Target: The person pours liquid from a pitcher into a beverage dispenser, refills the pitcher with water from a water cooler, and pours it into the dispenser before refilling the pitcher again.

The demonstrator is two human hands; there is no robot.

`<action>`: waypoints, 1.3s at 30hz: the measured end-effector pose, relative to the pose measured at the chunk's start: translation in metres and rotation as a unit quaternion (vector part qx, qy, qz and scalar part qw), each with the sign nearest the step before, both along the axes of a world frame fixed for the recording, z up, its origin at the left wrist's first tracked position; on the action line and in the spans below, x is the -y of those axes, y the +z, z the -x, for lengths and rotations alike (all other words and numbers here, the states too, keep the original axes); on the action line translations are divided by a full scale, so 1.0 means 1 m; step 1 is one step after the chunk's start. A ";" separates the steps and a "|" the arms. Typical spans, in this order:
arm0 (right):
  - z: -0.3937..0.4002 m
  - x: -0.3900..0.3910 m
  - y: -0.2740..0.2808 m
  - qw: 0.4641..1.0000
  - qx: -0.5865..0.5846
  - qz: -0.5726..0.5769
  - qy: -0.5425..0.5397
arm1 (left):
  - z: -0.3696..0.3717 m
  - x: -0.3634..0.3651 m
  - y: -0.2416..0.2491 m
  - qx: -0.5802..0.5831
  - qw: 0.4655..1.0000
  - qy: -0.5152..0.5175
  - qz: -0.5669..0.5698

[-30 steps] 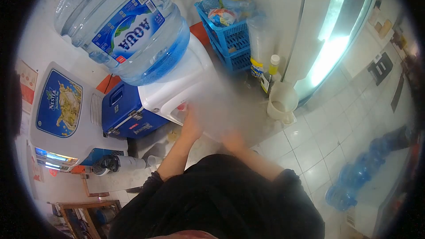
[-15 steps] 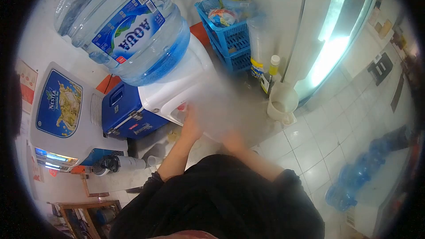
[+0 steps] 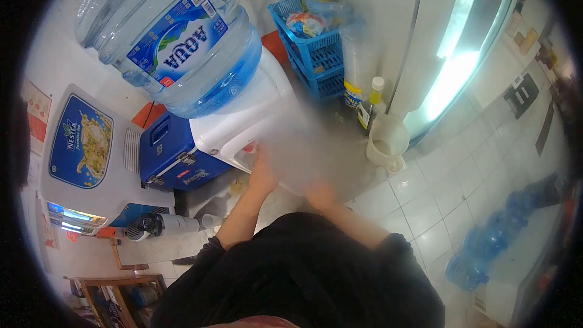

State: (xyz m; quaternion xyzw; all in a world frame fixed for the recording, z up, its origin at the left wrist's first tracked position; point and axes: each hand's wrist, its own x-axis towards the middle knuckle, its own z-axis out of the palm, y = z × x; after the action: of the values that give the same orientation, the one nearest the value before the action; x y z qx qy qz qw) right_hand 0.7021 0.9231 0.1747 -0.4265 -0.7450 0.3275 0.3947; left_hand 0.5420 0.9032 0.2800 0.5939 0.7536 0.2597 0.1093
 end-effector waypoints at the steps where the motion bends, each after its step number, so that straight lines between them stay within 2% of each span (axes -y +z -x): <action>1: 0.001 0.000 -0.001 0.999 0.005 0.041 -0.012 | 0.000 0.000 0.000 0.000 1.000 0.004 0.006; 3: 0.002 0.000 0.000 0.996 0.010 0.081 -0.023 | 0.002 -0.001 -0.001 0.005 1.000 -0.002 0.005; 5: 0.000 0.001 0.002 0.999 0.009 0.029 -0.013 | 0.002 -0.001 -0.003 0.010 1.000 -0.008 0.003; 9: 0.000 0.000 0.000 1.000 0.001 0.026 -0.001 | 0.001 -0.001 0.000 -0.010 1.000 -0.002 0.013; 12: 0.004 0.000 -0.014 0.999 0.012 0.022 -0.045 | 0.001 -0.001 0.000 -0.001 1.000 -0.003 0.006; 15: 0.003 0.000 -0.009 0.998 0.013 0.042 -0.042 | 0.002 -0.002 -0.002 0.013 1.000 -0.006 0.001; 20: -0.001 0.001 0.006 1.000 0.000 -0.006 -0.009 | 0.004 -0.002 -0.007 0.004 1.000 -0.008 -0.009; 27: 0.001 0.000 0.001 1.000 0.000 -0.004 -0.024 | 0.002 -0.001 -0.001 0.026 1.000 -0.008 0.010; 31: -0.001 0.001 0.006 1.000 -0.001 0.025 -0.001 | 0.005 -0.003 -0.008 -0.006 1.000 -0.014 -0.014; 36: 0.001 0.000 -0.001 0.999 -0.016 0.030 0.008 | 0.003 -0.001 -0.004 0.020 1.000 -0.009 -0.009; 39: 0.003 0.000 -0.003 0.999 -0.008 0.035 -0.036 | 0.001 -0.001 0.001 0.024 1.000 -0.004 -0.001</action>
State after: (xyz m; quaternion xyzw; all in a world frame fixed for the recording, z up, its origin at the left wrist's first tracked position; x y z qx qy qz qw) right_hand 0.6992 0.9230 0.1714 -0.4640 -0.7139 0.3421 0.3975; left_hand 0.5411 0.9038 0.2812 0.5907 0.7483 0.2737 0.1276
